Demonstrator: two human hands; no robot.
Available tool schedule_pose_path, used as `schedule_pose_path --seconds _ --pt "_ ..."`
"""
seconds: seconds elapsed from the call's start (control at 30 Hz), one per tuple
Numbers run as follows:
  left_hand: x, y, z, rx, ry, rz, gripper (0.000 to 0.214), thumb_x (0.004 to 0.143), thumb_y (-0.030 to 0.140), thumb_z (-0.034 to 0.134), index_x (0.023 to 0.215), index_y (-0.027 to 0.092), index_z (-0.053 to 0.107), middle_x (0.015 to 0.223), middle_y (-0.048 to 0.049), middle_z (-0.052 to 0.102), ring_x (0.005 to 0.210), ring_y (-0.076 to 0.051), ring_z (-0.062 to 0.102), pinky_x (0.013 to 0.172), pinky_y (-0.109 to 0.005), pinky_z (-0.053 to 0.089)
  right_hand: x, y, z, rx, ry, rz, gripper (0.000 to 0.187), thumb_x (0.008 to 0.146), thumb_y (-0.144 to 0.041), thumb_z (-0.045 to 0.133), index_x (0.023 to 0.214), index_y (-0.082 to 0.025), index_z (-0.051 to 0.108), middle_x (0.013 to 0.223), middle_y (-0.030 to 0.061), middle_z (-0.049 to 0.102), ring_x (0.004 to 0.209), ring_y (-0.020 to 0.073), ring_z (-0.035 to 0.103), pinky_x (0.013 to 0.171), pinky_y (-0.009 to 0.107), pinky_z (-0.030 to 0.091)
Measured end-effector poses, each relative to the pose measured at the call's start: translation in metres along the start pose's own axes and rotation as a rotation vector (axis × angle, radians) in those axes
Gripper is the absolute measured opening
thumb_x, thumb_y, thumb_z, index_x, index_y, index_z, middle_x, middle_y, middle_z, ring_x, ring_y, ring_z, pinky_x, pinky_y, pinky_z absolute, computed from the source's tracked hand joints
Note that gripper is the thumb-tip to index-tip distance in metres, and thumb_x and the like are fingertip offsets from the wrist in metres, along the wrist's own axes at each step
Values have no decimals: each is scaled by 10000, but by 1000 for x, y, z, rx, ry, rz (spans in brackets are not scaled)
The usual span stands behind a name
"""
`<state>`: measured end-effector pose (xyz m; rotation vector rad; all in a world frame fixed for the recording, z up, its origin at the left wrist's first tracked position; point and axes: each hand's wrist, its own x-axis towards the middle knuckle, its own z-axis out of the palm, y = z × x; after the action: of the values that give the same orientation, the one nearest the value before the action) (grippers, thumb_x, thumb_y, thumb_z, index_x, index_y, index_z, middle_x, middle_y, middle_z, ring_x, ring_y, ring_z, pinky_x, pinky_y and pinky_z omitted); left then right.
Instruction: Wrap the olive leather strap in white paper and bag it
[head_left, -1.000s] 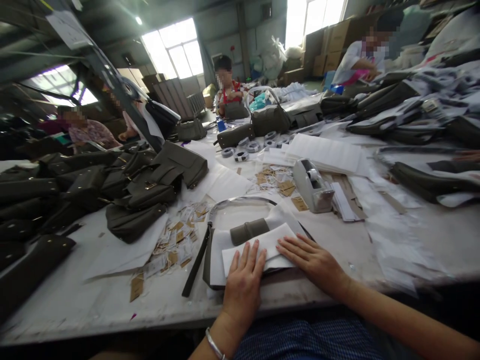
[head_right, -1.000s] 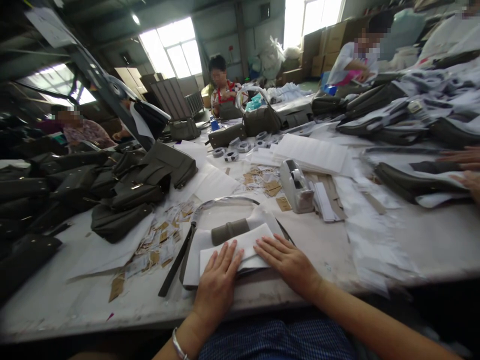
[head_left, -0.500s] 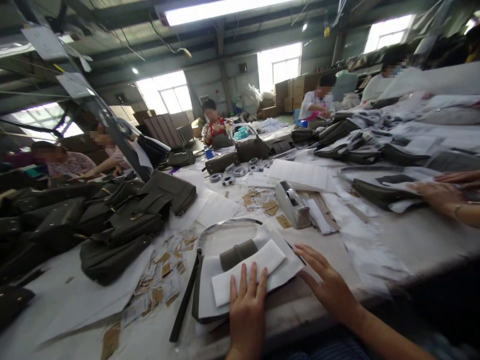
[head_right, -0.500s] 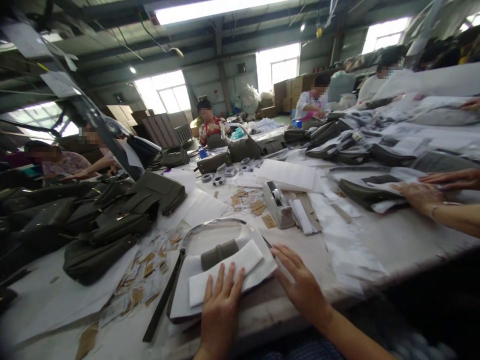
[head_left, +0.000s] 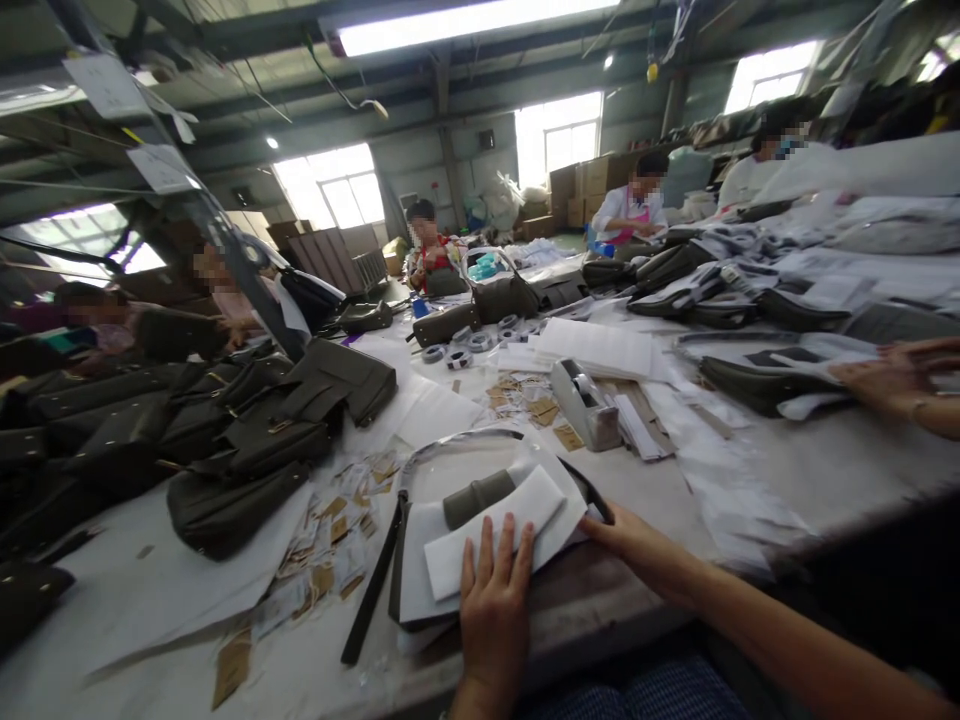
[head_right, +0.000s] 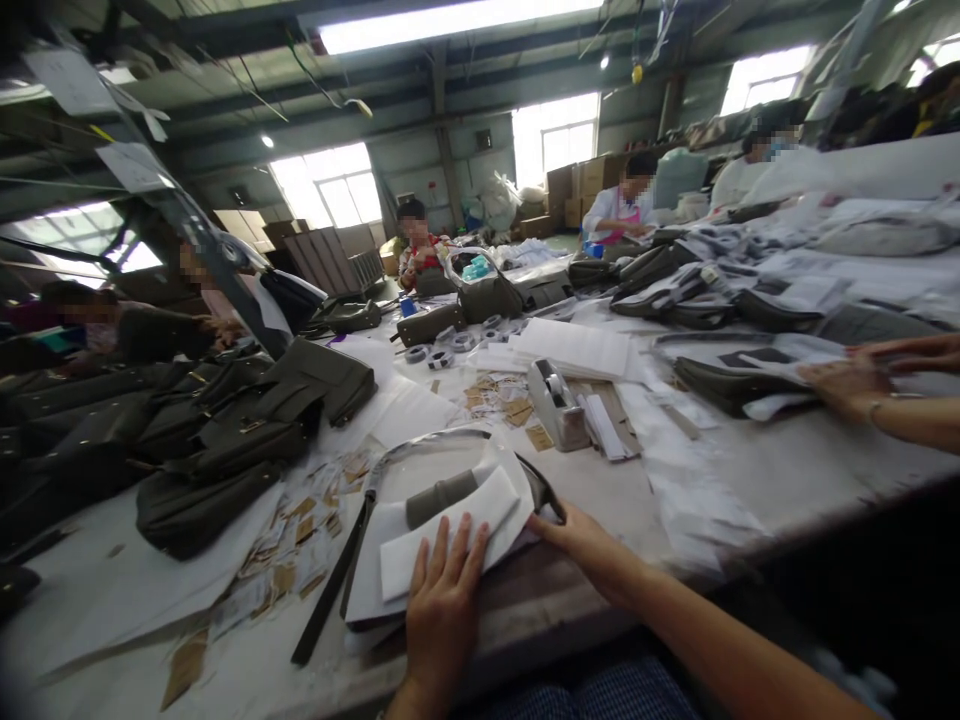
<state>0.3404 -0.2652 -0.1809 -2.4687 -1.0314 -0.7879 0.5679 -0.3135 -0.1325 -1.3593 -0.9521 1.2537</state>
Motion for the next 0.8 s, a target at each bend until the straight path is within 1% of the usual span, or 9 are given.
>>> schedule_pose_path --seconds 0.1,0.2,0.33,0.47,0.53,0.6,0.67,0.73,0.8 --pt "-1 -1 -3 -36 -34 0 610 960 136 412 1535 314 315 1579 24 380 1460 -277 346 1161 -503 361 -5 -7 14 205 7 17 554 806 -559 745 1211 -194 643 1205 105 695 1136 285 648 1037 442 506" --pt "1 -4 -6 -78 -46 0 662 959 266 497 1566 253 233 1585 -52 373 1465 -308 331 1182 -525 317 -5 -20 28 307 109 73 546 746 -526 815 1135 -177 655 1123 97 714 1062 271 672 949 401 564" --pt "1 -9 -2 -78 -12 -14 717 961 318 523 1580 249 169 1570 -80 398 1460 -301 343 1201 -496 288 -2 -29 40 283 217 59 611 680 -529 857 1133 -179 642 1105 73 707 1035 260 663 841 358 599" --pt "-2 -13 6 -53 22 28 643 987 245 466 1575 250 206 1553 -78 423 1460 -280 343 1213 -452 279 -2 -18 25 136 136 -13 614 691 -571 827 1139 -195 638 1044 51 713 991 259 677 781 362 610" --pt "-2 -13 8 -55 11 34 644 986 218 469 1574 257 209 1552 -74 425 1457 -282 347 1210 -450 291 -4 -10 -2 -70 -4 -33 545 767 -622 736 1073 -176 665 923 51 730 879 251 707 727 368 616" --pt "-2 -13 8 -63 -3 33 656 979 190 479 1572 276 211 1550 -62 428 1454 -283 350 1213 -452 293 -6 -5 -45 -394 -37 -112 465 891 -614 587 988 -176 709 842 48 743 794 231 722 735 364 612" --pt "0 -13 8 -74 -4 44 658 977 182 480 1570 291 217 1548 -52 431 1453 -280 350 1220 -451 288 -8 -4 -99 -795 242 -297 371 949 -519 518 979 -225 743 946 34 761 891 221 724 858 358 587" --pt "1 -13 8 -79 4 59 655 977 181 473 1569 296 218 1543 -49 436 1450 -270 354 1224 -451 287 -8 -6 -155 -905 469 -327 355 946 -420 489 1092 -200 726 1175 97 715 1143 280 645 1057 456 473" --pt "2 -13 9 -64 19 69 659 973 163 466 1568 299 216 1536 -48 445 1446 -260 361 1227 -456 282 -6 -5 -203 -965 605 -317 369 905 -367 506 1143 -172 709 1324 145 632 1280 321 546 1128 519 385"
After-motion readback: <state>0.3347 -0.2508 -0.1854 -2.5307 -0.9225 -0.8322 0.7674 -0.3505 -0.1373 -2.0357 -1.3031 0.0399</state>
